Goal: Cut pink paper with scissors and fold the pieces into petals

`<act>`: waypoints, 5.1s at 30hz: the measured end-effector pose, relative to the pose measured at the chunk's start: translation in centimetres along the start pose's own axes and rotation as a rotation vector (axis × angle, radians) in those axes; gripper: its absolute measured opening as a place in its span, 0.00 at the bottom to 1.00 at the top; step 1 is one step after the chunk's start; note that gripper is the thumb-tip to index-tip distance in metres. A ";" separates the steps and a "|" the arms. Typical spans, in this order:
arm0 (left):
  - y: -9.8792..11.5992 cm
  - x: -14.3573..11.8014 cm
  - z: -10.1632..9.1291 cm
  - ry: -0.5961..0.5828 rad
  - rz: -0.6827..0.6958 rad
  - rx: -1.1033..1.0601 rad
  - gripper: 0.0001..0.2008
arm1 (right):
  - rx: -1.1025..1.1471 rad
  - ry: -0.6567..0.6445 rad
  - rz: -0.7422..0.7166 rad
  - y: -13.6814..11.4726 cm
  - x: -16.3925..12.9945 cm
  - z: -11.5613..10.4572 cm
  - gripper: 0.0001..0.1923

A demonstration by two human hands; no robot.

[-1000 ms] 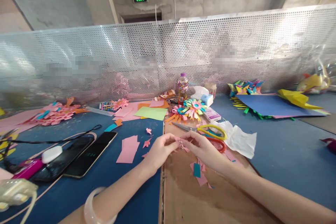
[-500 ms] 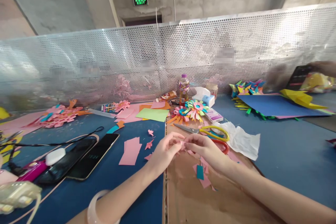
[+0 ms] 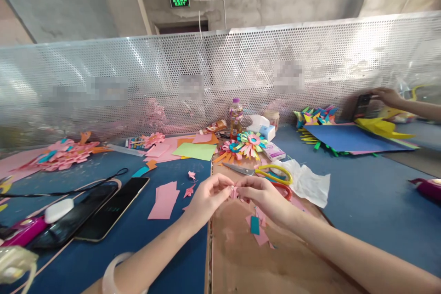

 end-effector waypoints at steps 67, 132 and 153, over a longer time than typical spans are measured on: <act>0.7 -0.2 0.3 -0.158 -0.112 0.021 0.12 | -0.119 -0.013 -0.036 0.3 0.1 -0.3 0.14; -0.3 -0.3 0.6 -0.113 -0.101 0.009 0.05 | -0.096 0.077 -0.034 0.8 0.0 -0.1 0.08; 0.2 -0.3 0.7 -0.105 -0.113 -0.057 0.07 | -0.061 0.102 -0.018 0.3 -0.2 0.1 0.10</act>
Point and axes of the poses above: each hand's wrist, its own x-axis towards the middle knuckle, its own z-axis out of the palm, y = z × x, the point moved 1 cm from there along x, towards the middle knuckle, and after that the axes turned 5 degrees about -z, right-handed, at the moved point
